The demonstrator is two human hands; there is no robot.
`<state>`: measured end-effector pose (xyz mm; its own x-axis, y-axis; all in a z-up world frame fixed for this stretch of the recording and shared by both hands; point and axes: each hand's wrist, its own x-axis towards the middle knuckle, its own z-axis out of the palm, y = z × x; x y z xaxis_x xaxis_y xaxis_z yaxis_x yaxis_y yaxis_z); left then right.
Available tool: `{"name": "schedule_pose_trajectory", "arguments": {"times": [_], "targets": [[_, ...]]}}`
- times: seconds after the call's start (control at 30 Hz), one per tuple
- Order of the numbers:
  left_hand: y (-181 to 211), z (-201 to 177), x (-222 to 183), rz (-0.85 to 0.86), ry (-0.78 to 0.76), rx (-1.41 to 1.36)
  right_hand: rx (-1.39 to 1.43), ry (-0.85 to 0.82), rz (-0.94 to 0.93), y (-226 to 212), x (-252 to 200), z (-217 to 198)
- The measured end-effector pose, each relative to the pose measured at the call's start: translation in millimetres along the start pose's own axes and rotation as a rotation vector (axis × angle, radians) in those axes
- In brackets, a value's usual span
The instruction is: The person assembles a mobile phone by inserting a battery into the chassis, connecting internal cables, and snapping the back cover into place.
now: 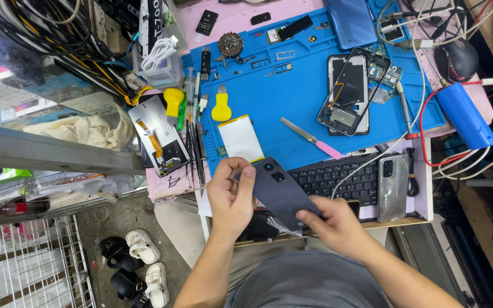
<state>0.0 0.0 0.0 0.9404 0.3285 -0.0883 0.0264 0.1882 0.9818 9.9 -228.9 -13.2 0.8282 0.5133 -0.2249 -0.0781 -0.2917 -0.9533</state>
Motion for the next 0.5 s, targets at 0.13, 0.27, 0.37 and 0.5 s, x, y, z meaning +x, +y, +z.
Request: {"name": "schedule_pose_trajectory", "arguments": {"times": [0.13,0.27,0.37,0.5], "targets": [[-5,-1,6,0.196,0.044,0.238,0.005,0.011,0.087,13,-9,13],[18,-4,27,0.256,0.012,0.121,0.27,0.147,0.064,21,-7,15],[31,17,25,-0.005,-0.219,0.064,0.418,0.187,0.035,21,1,4],[30,27,52,-0.001,-0.207,0.113,0.411,0.093,0.025,17,16,-16]]}}
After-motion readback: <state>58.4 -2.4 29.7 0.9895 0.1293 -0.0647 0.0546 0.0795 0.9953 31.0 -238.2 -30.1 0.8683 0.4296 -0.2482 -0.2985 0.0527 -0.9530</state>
